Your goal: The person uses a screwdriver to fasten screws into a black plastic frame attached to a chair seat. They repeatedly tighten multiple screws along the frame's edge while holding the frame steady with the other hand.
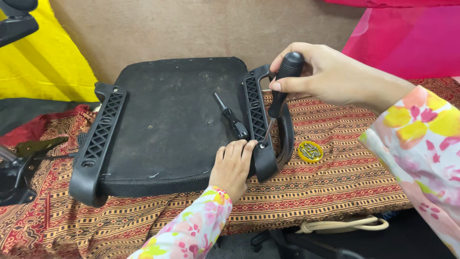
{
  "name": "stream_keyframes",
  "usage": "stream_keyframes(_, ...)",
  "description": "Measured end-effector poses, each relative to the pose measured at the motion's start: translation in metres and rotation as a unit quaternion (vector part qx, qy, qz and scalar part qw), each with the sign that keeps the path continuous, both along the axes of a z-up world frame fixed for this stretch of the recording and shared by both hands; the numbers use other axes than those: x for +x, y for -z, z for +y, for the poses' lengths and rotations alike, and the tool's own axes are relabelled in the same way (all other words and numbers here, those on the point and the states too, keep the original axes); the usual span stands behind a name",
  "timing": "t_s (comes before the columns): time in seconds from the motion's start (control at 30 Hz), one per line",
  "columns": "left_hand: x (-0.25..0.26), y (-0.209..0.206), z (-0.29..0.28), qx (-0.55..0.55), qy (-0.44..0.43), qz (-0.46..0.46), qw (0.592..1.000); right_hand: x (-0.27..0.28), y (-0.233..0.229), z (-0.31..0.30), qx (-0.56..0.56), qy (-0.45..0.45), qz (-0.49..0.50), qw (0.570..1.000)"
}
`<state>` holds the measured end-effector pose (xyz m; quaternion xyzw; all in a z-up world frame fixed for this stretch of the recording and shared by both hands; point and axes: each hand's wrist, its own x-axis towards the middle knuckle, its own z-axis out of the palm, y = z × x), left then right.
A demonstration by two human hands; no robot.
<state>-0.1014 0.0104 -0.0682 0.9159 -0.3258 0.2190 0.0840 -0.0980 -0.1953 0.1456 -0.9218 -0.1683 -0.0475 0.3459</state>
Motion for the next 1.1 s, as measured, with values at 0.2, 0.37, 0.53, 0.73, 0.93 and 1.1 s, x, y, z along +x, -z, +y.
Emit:
stream_keyframes(0.2, 0.001, 0.004, 0.003, -0.031, 0.028, -0.026, 0.999, -0.006, 0.005, 0.007, -0.004, -0.061, -0.030, 0.998)
stream_keyframes(0.37, 0.002, 0.004, 0.003, -0.032, 0.031, -0.014, 0.999, -0.004, 0.009, 0.007, 0.004, -0.050, -0.007, 0.999)
stream_keyframes(0.53, 0.001, 0.003, 0.002, -0.026, 0.024, 0.013, 0.999, -0.001, 0.006, 0.012, 0.096, -0.086, 0.049, 0.990)
stream_keyframes(0.73, 0.002, 0.008, 0.004, -0.039, 0.032, -0.010, 0.999, 0.001, -0.010, 0.025, -0.043, 0.086, 0.054, 0.994)
stream_keyframes(0.93, 0.003, 0.010, 0.004, -0.037, 0.030, -0.013, 0.999, 0.004, -0.021, 0.037, -0.101, 0.046, 0.082, 0.990)
stream_keyframes(1.1, 0.003, 0.010, 0.003, -0.032, 0.030, -0.013, 0.999, 0.017, -0.036, 0.044, -0.164, 0.075, 0.230, 0.956)
